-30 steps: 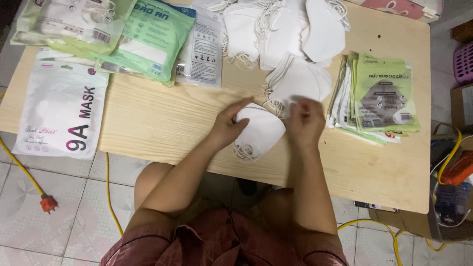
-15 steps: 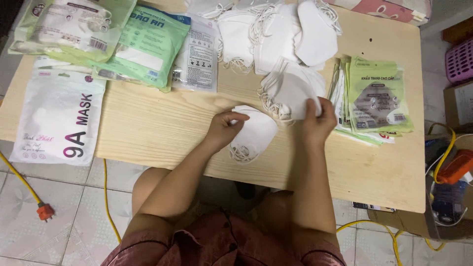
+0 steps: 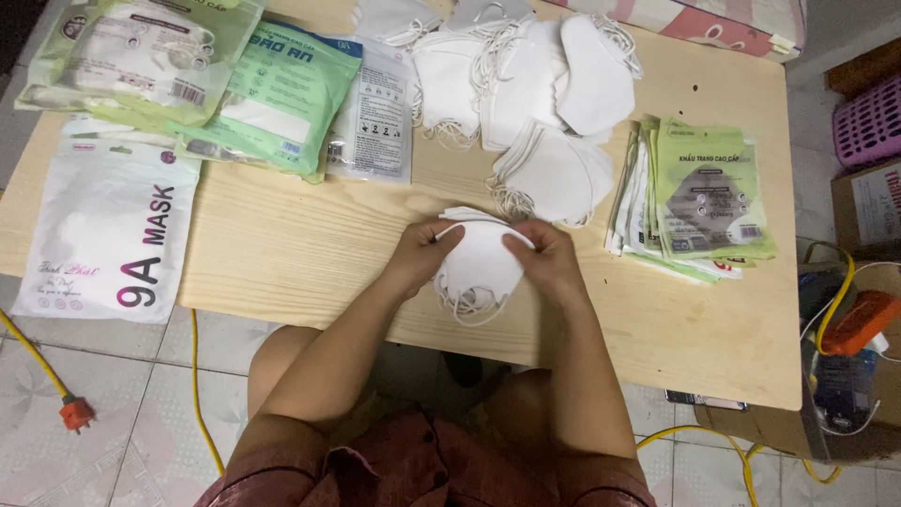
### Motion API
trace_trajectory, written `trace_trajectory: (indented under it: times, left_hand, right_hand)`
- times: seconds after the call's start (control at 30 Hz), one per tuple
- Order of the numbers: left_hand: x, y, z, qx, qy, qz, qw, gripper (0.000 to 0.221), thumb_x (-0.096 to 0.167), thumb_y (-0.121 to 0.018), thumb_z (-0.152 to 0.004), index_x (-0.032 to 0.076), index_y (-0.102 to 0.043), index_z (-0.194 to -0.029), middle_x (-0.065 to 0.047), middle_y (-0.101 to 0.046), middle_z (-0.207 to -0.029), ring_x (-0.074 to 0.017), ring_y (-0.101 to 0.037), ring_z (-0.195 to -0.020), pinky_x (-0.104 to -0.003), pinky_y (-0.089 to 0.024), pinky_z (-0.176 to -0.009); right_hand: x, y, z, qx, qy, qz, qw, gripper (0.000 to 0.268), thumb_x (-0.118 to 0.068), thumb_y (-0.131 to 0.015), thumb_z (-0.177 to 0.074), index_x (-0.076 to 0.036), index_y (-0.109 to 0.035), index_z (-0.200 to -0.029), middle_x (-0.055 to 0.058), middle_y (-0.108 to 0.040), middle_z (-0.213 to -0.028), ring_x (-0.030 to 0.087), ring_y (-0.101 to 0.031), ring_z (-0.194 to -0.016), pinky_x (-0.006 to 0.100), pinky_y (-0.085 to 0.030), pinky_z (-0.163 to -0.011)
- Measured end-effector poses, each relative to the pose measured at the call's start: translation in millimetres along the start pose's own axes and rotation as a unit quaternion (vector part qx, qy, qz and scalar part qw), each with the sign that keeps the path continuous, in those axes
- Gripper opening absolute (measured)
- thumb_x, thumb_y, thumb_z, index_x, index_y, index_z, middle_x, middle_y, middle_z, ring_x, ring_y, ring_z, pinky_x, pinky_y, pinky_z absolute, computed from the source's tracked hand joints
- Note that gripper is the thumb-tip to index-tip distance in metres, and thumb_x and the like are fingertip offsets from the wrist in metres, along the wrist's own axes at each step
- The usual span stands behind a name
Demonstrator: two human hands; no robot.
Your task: Folding face masks and placing them into a packaging bag on a table
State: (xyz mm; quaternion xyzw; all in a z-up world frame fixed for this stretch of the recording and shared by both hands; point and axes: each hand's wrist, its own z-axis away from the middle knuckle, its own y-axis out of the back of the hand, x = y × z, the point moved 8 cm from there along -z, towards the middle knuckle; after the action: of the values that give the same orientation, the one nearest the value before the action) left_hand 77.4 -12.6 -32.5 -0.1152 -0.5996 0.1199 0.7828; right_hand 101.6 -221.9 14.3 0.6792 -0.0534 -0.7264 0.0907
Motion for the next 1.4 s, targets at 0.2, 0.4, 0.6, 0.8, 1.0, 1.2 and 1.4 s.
trace_trajectory:
  times: [0.2,0.4,0.6,0.8,1.0,1.2,1.4]
  left_hand:
    - [12,-2,6,-0.003,0.004,0.000,1.000,0.011,0.014,-0.078,-0.092,0.007,-0.082,-0.101,-0.007,-0.075,-0.076,-0.0094,-0.067,-0.067,-0.020,-0.055,-0.061]
    - [1,3,0,0.008,0.011,0.000,1.000,0.011,0.014,-0.084,-0.086,0.005,-0.081,-0.093,-0.009,-0.074,-0.072,-0.0104,-0.066,-0.063,-0.020,-0.054,-0.056]
    - [2,5,1,0.008,0.021,0.009,1.000,0.012,0.017,-0.084,-0.089,0.006,-0.081,-0.093,-0.010,-0.074,-0.071,-0.0112,-0.068,-0.060,-0.021,-0.056,-0.054]
    - [15,-1,11,-0.012,0.027,-0.012,0.999,0.012,0.016,-0.075,-0.095,0.006,-0.081,-0.099,-0.006,-0.072,-0.074,-0.0099,-0.065,-0.062,-0.020,-0.054,-0.057]
    - [16,5,6,0.001,0.011,-0.018,1.000,0.013,0.016,-0.078,-0.093,0.003,-0.081,-0.096,-0.008,-0.072,-0.071,-0.0086,-0.063,-0.060,-0.019,-0.052,-0.054]
    - [-13,17,-9,0.000,0.004,-0.025,1.000,0.014,0.018,-0.078,-0.094,0.005,-0.081,-0.098,-0.008,-0.072,-0.071,-0.0086,-0.063,-0.060,-0.019,-0.052,-0.053]
    - [9,10,7,-0.012,0.015,-0.032,0.999,0.017,0.018,-0.077,-0.094,0.003,-0.081,-0.101,-0.009,-0.073,-0.072,-0.0098,-0.063,-0.061,-0.019,-0.052,-0.055]
  right_hand:
    - [-47,58,-4,0.265,0.171,0.283,0.906,0.035,-0.015,-0.091,-0.081,-0.013,-0.074,-0.112,0.007,-0.065,-0.104,0.029,-0.069,-0.096,0.037,-0.059,-0.081]
    - [-6,75,-32,0.270,0.095,0.322,0.903,0.053,-0.016,-0.093,-0.078,-0.006,-0.066,-0.123,0.012,-0.060,-0.109,0.036,-0.069,-0.098,0.044,-0.059,-0.086]
    - [-12,77,-19,0.345,0.213,0.390,0.827,0.024,-0.020,-0.089,-0.081,-0.017,-0.076,-0.100,-0.002,-0.064,-0.104,0.022,-0.072,-0.085,0.033,-0.060,-0.072]
    - [-27,80,-12,0.331,0.281,0.320,0.842,0.015,-0.007,-0.089,-0.085,-0.011,-0.082,-0.098,0.005,-0.071,-0.082,0.023,-0.073,-0.073,0.031,-0.060,-0.059]
    - [-29,93,-6,0.314,0.244,0.051,0.916,0.013,0.002,-0.082,-0.092,-0.004,-0.078,-0.103,0.006,-0.067,-0.087,0.011,-0.065,-0.076,0.024,-0.056,-0.066]
    - [2,103,-17,0.262,0.194,0.004,0.945,0.014,0.002,-0.082,-0.093,-0.005,-0.073,-0.102,0.001,-0.063,-0.078,0.007,-0.059,-0.070,0.021,-0.051,-0.066]
    - [-40,75,-5,0.279,0.251,0.290,0.880,0.014,0.002,-0.084,-0.085,-0.007,-0.075,-0.090,0.011,-0.065,-0.097,0.032,-0.067,-0.086,0.037,-0.059,-0.069]
